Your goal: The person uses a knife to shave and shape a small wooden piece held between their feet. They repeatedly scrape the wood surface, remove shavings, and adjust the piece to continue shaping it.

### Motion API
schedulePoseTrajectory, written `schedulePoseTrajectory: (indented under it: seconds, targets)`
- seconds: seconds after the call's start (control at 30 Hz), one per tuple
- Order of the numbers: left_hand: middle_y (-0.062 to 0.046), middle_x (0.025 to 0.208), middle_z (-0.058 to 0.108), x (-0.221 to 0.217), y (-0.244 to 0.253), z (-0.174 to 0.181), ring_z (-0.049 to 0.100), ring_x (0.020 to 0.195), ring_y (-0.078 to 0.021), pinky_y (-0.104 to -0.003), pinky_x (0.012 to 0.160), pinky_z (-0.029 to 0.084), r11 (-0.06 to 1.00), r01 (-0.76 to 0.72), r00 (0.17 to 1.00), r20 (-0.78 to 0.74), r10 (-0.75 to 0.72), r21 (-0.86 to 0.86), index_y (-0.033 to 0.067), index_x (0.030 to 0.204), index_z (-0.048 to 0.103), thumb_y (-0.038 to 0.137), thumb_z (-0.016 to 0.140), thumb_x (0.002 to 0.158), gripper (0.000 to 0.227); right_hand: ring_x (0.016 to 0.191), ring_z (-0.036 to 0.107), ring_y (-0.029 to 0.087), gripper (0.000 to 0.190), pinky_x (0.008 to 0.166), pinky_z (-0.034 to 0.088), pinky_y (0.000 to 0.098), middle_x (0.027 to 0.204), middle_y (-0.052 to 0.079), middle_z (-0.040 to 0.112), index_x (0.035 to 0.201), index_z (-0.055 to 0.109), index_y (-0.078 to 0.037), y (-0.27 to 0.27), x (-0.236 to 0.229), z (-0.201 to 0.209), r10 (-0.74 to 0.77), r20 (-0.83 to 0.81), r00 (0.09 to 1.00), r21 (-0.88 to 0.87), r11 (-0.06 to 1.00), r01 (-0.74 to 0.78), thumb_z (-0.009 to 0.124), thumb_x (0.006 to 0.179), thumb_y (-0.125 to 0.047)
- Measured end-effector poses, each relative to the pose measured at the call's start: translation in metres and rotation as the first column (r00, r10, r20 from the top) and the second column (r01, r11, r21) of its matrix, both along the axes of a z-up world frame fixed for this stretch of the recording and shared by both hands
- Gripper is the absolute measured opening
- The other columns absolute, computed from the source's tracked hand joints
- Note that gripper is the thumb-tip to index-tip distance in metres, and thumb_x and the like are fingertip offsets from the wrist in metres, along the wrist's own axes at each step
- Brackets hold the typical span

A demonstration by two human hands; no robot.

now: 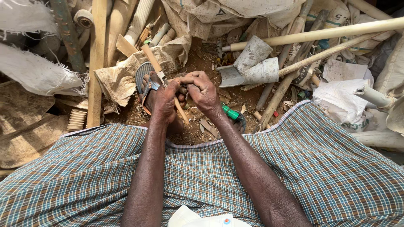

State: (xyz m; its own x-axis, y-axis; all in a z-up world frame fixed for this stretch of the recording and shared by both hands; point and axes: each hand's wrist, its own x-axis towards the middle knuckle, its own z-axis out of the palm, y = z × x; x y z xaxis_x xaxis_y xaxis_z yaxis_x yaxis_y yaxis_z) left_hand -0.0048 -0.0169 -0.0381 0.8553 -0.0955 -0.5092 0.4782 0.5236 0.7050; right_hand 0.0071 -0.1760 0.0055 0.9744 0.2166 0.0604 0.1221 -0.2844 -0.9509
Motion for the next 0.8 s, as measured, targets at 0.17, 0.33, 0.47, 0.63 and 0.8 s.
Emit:
schedulePoseTrajectory:
  seconds: [0.17,0.33,0.47,0.63,0.8]
  targets:
    - [0.001,0.072,0.062,0.004,-0.008,-0.016,0.055,0.058,-0.0088,-0.025,0.050,0.048,0.990,0.049,0.989,0.130,-0.066,0.133,0.0072,0.102,0.070,0.030,0.071,0.100,0.023,0.102,0.064,0.015,0.018,0.089,0.062,0.0307,0.122,0.008,0.058,0.107,0.071,-0.005,-0.006,0.001,-0.018,-0.052,-0.218,0.975,0.101,0.992,0.076,0.056,0.098,-0.002]
    - [-0.011,0.076,0.072,0.033,-0.024,-0.017,0.067,0.062,-0.0229,-0.040,0.051,0.051,0.651,0.202,0.947,0.023,-0.321,0.732,0.0068,0.113,0.070,0.037,0.058,0.101,0.034,0.094,0.069,0.012,0.019,0.086,0.062,0.0279,0.103,0.003,0.068,0.114,0.063,-0.007,-0.019,0.017,-0.010,-0.133,-0.357,0.925,0.231,0.946,0.225,0.064,0.096,-0.002]
    - [-0.010,0.077,0.073,0.087,-0.020,0.032,0.069,0.068,-0.0222,-0.041,0.061,0.056,0.446,-0.200,0.706,0.444,-0.552,0.872,0.0104,0.090,0.071,0.015,0.060,0.092,0.012,0.104,0.065,0.014,0.021,0.098,0.056,0.0286,0.116,0.005,0.069,0.123,0.063,-0.004,-0.009,0.038,0.026,-0.046,-0.158,0.986,0.548,0.826,0.127,0.069,0.104,0.003]
    - [0.001,0.074,0.074,0.145,0.042,0.139,0.065,0.057,-0.0074,-0.028,0.045,0.055,0.252,-0.360,0.536,0.421,-0.732,0.898,0.0205,0.098,0.075,0.015,0.061,0.088,0.018,0.104,0.071,0.023,0.038,0.090,0.060,0.0380,0.118,0.011,0.071,0.141,0.049,-0.010,-0.018,0.043,0.056,0.161,-0.191,0.968,0.672,0.741,0.010,0.065,0.108,-0.001]
    - [-0.006,0.071,0.067,0.100,0.192,0.212,0.057,0.047,-0.0057,-0.023,0.034,0.049,-0.018,-0.365,0.626,0.231,-0.744,0.931,0.0078,0.111,0.069,0.021,0.053,0.108,0.021,0.096,0.070,0.021,0.036,0.084,0.060,0.0374,0.111,0.012,0.072,0.143,0.050,-0.006,-0.009,0.037,0.034,0.132,-0.399,0.907,0.511,0.854,0.101,0.063,0.109,-0.009]
